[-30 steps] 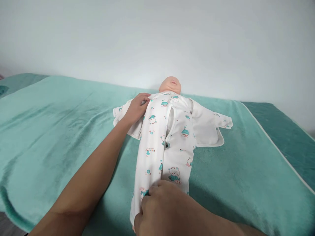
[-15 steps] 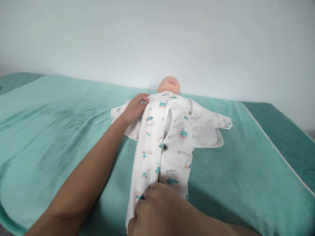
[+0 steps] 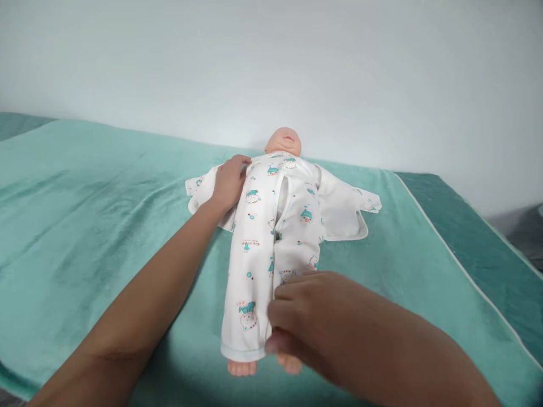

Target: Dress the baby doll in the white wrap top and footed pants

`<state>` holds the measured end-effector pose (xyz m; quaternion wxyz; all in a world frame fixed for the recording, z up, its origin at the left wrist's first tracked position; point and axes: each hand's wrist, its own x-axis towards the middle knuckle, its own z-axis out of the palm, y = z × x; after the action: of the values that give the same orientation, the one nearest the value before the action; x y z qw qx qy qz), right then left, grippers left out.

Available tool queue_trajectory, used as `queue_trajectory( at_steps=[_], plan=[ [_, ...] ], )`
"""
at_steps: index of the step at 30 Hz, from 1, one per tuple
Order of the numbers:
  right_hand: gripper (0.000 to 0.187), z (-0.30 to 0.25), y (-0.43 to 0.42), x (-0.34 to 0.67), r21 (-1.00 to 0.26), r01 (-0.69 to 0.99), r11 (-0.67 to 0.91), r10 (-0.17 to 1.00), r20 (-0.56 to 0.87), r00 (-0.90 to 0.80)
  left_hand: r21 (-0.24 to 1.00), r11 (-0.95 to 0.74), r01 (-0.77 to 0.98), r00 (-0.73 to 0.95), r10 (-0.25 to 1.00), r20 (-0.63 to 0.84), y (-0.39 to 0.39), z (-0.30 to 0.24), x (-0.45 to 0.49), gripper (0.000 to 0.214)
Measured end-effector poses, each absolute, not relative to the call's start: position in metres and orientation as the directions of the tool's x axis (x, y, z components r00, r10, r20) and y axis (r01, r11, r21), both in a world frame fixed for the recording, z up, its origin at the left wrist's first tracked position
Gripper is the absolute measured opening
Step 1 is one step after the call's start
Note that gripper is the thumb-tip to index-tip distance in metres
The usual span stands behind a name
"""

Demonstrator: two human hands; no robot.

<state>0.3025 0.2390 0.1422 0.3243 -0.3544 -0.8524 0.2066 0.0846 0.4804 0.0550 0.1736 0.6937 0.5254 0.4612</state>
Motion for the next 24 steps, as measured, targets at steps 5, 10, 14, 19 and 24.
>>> queue_trajectory(
  at_steps=[5,10,14,19,24],
  plan=[
    [0.014,0.099,0.226,0.335,-0.772,0.501,0.392,0.879,0.153,-0.451,0.696,-0.426,0.578,0.038,0.866,0.499,0.466,0.049,0.083,0.033],
    [0.028,0.041,0.178,0.336,-0.687,0.61,0.395,0.912,0.374,-0.169,0.722,-0.457,0.52,0.029,0.854,0.519,0.451,0.044,0.081,0.03],
    [0.036,0.037,0.181,0.319,-0.553,0.728,0.405,0.889,0.423,-0.174,0.739,-0.454,0.498,0.011,0.855,0.518,0.438,0.038,0.077,0.031],
    [0.015,0.044,0.191,0.314,-0.593,0.661,0.459,0.871,0.447,-0.203,0.79,-0.324,0.521,-0.114,0.891,0.44,0.42,0.031,0.066,0.033],
    [0.021,0.061,0.172,0.315,-0.66,0.495,0.566,0.816,0.533,-0.222,0.87,-0.239,0.431,-0.236,0.901,0.364,0.411,0.028,0.06,0.025]
  ],
)
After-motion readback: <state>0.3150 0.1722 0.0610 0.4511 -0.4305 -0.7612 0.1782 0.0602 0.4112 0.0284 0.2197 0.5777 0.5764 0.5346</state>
